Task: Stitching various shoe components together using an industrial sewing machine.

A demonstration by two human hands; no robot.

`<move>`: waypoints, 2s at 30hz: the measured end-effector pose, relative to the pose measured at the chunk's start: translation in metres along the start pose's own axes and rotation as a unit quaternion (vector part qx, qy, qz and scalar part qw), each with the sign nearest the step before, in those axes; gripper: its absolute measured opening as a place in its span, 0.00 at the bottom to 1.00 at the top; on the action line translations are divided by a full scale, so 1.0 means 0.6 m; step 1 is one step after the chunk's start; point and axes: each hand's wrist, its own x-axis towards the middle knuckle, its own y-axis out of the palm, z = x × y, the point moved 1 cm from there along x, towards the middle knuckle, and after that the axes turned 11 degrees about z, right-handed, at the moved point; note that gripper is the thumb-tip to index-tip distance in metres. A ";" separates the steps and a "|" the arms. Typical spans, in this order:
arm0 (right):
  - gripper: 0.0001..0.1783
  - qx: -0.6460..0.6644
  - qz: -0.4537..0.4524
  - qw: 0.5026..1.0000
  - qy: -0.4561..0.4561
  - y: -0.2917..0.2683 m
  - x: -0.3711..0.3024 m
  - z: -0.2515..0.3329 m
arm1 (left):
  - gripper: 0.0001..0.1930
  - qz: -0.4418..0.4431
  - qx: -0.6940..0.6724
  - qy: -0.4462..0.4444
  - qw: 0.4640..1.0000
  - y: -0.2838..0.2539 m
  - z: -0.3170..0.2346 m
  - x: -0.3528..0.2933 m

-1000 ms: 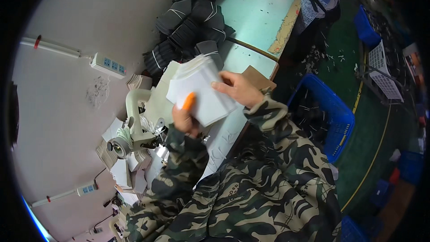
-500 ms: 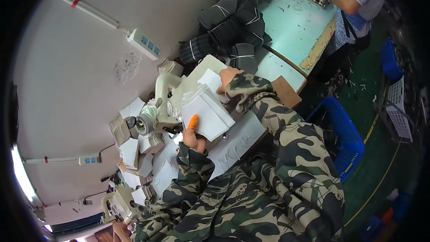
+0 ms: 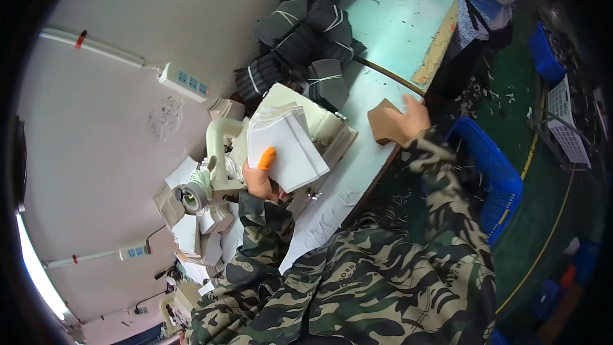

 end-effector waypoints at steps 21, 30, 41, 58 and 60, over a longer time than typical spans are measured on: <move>0.32 0.491 0.394 0.771 -0.098 0.069 -0.201 0.214 | 0.32 0.082 0.138 0.079 0.984 0.017 -0.055 -0.151; 0.46 0.364 0.608 0.704 -0.034 0.092 -0.288 0.283 | 0.34 -0.038 0.181 0.134 0.974 -0.011 -0.031 -0.283; 0.49 0.053 0.922 0.352 -0.156 0.101 -0.287 0.367 | 0.17 -0.276 0.585 -0.153 0.747 -0.566 0.197 -0.276; 0.52 0.279 0.740 0.611 0.039 0.148 -0.487 0.418 | 0.09 -0.209 0.301 -0.172 0.914 -0.713 0.137 -0.355; 0.53 0.266 0.753 0.601 0.032 0.162 -0.497 0.434 | 0.09 -0.216 0.274 -0.135 0.927 -0.736 0.151 -0.375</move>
